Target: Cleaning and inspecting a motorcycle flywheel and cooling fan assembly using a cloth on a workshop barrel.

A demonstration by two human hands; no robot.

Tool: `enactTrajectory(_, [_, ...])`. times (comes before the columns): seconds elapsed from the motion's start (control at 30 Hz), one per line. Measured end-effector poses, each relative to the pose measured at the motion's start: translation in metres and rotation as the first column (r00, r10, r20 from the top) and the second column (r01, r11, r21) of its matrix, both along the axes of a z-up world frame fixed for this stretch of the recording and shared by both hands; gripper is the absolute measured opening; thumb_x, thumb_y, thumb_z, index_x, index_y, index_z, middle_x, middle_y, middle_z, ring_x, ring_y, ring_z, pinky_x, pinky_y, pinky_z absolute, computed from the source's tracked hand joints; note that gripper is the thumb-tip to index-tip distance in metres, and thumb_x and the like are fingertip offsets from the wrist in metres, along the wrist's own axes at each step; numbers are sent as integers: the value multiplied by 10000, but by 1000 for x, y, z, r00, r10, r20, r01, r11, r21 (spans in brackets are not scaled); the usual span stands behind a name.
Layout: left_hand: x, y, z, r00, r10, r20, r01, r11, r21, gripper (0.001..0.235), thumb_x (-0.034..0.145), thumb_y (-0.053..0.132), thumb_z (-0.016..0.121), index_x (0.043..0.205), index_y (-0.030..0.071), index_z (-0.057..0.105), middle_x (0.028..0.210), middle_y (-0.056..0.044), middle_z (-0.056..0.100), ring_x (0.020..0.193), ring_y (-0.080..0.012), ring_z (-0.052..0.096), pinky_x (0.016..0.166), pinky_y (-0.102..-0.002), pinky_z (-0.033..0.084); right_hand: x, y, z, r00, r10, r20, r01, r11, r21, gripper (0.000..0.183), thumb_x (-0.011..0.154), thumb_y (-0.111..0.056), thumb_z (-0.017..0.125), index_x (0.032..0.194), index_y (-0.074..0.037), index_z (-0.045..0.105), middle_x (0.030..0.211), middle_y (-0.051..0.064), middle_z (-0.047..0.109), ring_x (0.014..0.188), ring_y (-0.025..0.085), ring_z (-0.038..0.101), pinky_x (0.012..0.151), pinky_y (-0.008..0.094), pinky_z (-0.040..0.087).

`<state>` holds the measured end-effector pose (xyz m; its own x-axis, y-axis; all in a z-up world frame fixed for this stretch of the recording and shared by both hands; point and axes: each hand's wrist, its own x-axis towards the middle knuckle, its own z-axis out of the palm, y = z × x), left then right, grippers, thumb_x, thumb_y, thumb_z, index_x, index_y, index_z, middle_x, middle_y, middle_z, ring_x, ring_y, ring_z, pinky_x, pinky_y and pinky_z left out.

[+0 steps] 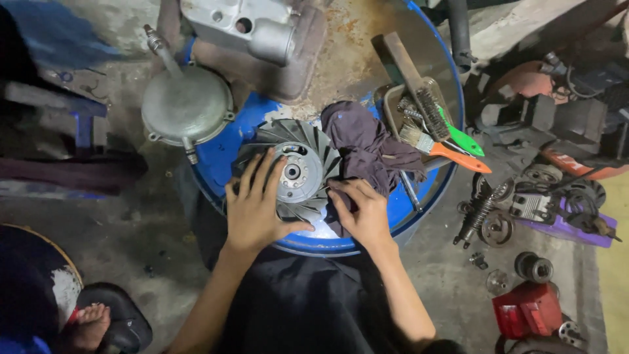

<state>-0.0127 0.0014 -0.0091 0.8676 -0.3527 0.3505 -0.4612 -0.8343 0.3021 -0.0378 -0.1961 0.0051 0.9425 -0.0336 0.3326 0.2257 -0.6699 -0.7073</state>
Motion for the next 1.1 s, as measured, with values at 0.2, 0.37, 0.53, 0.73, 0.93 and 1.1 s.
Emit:
enactTrajectory(0.2, [0, -7, -8, 996, 51, 68, -49, 998, -35, 1209, 421, 927, 493, 1347, 152, 437, 1404, -87, 437, 1249, -264, 439, 821, -460, 312, 14, -11, -10, 998, -37, -55, 33, 997, -74, 49, 808, -65, 646, 835, -66, 687, 725, 123, 637, 723, 332, 642, 655, 389, 524])
enactTrajectory(0.37, [0, -7, -7, 997, 59, 58, -57, 998, -37, 1193, 431, 912, 515, 1342, 145, 439, 1401, -83, 441, 1253, -265, 439, 831, -458, 315, 16, -9, -3, 996, 79, -40, -82, 993, -82, 86, 853, -47, 588, 868, -47, 673, 783, 126, 619, 775, 333, 623, 704, 379, 518])
enactTrajectory(0.53, [0, -7, -5, 999, 50, -17, -50, 998, -45, 1196, 404, 861, 590, 1338, 130, 440, 1403, -99, 434, 1259, -285, 425, 840, -487, 317, 19, -6, 8, 989, 147, -34, -148, 988, -49, 120, 886, -47, 556, 881, -44, 676, 786, 109, 604, 748, 301, 607, 701, 356, 512])
enactTrajectory(0.73, [-2, -7, -5, 998, 55, -9, -55, 998, -26, 1211, 381, 857, 599, 1336, 130, 440, 1410, -89, 425, 1267, -282, 418, 849, -487, 328, 18, -5, 21, 971, 237, -28, -234, 968, 91, 111, 891, -56, 568, 880, -66, 678, 810, 86, 625, 755, 265, 605, 716, 338, 499])
enactTrajectory(0.93, [-2, -9, -6, 997, 57, -50, -60, 996, -70, 1184, 403, 850, 619, 1329, 132, 448, 1404, -93, 425, 1262, -293, 409, 838, -497, 324, 11, 13, 15, 965, 253, 65, -258, 962, 91, 33, 803, -37, 661, 797, -58, 686, 761, 89, 650, 699, 274, 627, 691, 333, 521])
enactTrajectory(1.1, [-1, -7, -7, 993, 39, -107, -49, 995, -86, 1214, 365, 802, 669, 1339, 119, 430, 1432, -102, 385, 1282, -306, 377, 842, -520, 309, 17, 4, 11, 985, 105, -135, -74, 973, 217, 100, 653, -64, 776, 708, -112, 708, 653, 67, 673, 636, 259, 661, 608, 334, 507])
